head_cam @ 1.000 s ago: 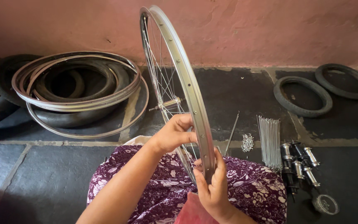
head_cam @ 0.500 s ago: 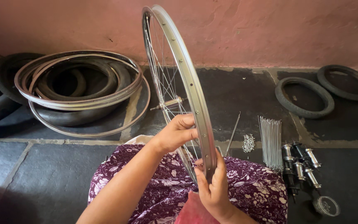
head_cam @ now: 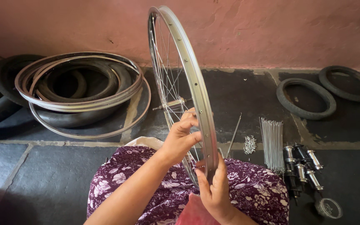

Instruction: The person is assembling a bicycle wheel by inserting spokes into the hub and rim. They repeatedly pick up spokes, thread them through the hub flange, and attach them to the rim, rotating the wheel to access different spoke holes.

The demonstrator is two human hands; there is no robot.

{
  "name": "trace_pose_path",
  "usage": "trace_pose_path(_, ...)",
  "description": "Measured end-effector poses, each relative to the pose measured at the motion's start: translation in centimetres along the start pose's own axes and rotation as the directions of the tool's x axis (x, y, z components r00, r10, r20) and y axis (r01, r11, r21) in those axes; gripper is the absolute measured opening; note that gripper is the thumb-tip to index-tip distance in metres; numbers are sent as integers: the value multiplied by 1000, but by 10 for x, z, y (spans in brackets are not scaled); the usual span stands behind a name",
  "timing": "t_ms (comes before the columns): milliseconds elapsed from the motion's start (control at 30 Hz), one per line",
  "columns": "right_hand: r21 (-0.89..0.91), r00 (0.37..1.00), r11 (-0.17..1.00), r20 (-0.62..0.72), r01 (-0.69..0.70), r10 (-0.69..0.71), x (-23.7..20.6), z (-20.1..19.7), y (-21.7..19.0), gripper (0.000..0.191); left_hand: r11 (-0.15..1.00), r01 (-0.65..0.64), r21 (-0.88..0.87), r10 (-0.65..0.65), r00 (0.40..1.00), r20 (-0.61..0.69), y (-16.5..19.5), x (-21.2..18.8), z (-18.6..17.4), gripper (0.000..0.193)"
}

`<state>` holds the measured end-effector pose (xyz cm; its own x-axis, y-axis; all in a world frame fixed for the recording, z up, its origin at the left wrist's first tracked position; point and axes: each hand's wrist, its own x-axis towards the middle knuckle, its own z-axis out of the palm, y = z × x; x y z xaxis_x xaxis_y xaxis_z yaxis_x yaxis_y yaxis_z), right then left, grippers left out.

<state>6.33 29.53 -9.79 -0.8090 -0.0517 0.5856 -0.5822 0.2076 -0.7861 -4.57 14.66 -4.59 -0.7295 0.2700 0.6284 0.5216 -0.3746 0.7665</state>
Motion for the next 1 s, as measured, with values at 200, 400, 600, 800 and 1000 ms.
trace_pose_path(200, 0, 1000, 1000, -8, -10, 10, 3, 3, -2, 68, 924, -106, 367, 60, 989, 134, 19, 5, -6, 19)
trace_pose_path(400, 134, 993, 984, 10, -116, 115, 28, 25, -23, 70, 987, 157, 37, -139, 943, -303, 50, -1, 16, 41)
trace_pose_path(600, -41, 884, 977, 436, 208, -170, 31, 50, -43, 72, 878, 269, 396, -65, 887, -458, 103, -13, -9, 50)
trace_pose_path(800, -188, 826, 973, 564, 132, -3, 31, 59, 5, 53, 905, 300, 302, -144, 883, -447, 129, -39, -56, 62)
trace_pose_path(1000, -529, 887, 845, 423, 77, 184, 63, 45, 79, 42, 929, 266, 257, -156, 912, -381, 131, -72, -68, 63)
